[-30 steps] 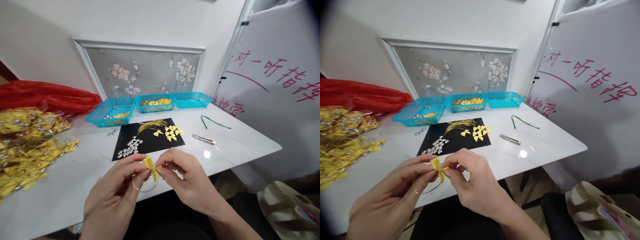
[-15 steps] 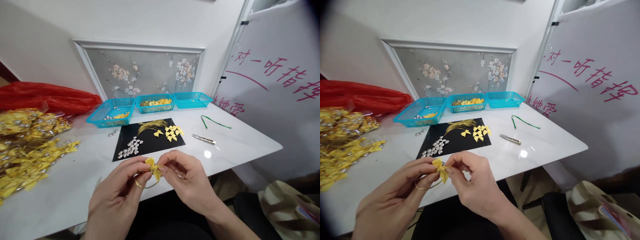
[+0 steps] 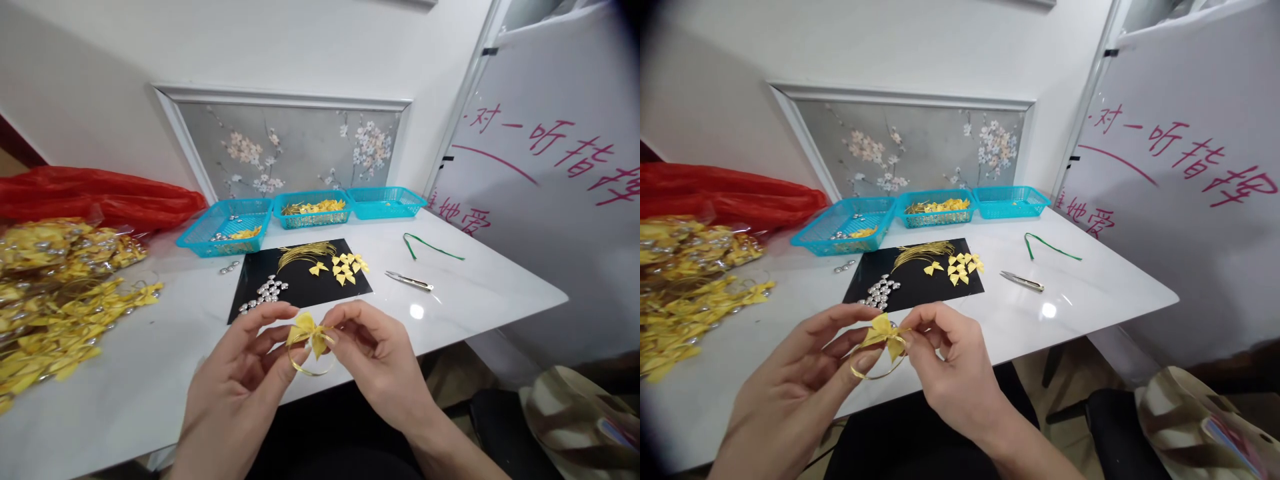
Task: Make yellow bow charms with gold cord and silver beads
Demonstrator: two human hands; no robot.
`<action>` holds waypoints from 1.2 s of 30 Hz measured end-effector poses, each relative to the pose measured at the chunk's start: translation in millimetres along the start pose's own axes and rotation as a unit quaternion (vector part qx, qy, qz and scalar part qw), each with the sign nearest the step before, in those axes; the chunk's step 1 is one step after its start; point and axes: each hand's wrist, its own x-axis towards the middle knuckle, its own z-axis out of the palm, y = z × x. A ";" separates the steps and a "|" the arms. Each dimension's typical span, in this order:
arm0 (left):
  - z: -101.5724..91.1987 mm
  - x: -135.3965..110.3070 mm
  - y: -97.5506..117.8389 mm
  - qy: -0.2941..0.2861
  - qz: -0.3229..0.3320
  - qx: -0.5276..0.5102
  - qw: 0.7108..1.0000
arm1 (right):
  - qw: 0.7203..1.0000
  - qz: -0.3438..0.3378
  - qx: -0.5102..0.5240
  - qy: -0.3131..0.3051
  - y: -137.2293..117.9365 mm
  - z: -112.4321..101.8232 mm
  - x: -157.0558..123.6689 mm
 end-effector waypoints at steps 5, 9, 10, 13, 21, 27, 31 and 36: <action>-5.7 3.3 -5.4 0.000 -0.038 -0.054 0.998 | 1.000 -0.004 -0.010 0.000 0.3 -0.3 0.3; -4.2 2.3 -9.6 0.001 -0.011 -0.022 1.000 | 1.000 0.002 -0.023 -0.008 2.8 2.0 0.1; -4.0 2.4 -10.6 -0.004 -0.010 -0.014 1.000 | 1.000 0.002 -0.027 -0.011 4.0 2.8 0.0; -3.9 4.3 -12.9 -0.005 -0.047 -0.016 0.999 | 0.999 0.008 -0.029 -0.026 8.2 3.9 -0.6; -7.8 10.8 -11.5 0.032 -0.309 -0.368 0.876 | 0.991 -0.016 -0.098 -0.089 11.8 -7.8 19.8; -7.2 17.2 -10.9 0.023 -0.380 -0.484 0.788 | 0.957 -0.042 -0.167 -0.235 9.6 7.9 65.8; -8.3 28.7 -14.4 0.038 -0.385 -0.523 0.760 | 0.947 -0.039 -0.202 -0.245 15.1 24.0 87.8; -19.0 30.9 -33.0 0.090 -0.371 -0.520 0.764 | 0.937 -0.014 -0.239 -0.253 29.1 52.1 114.0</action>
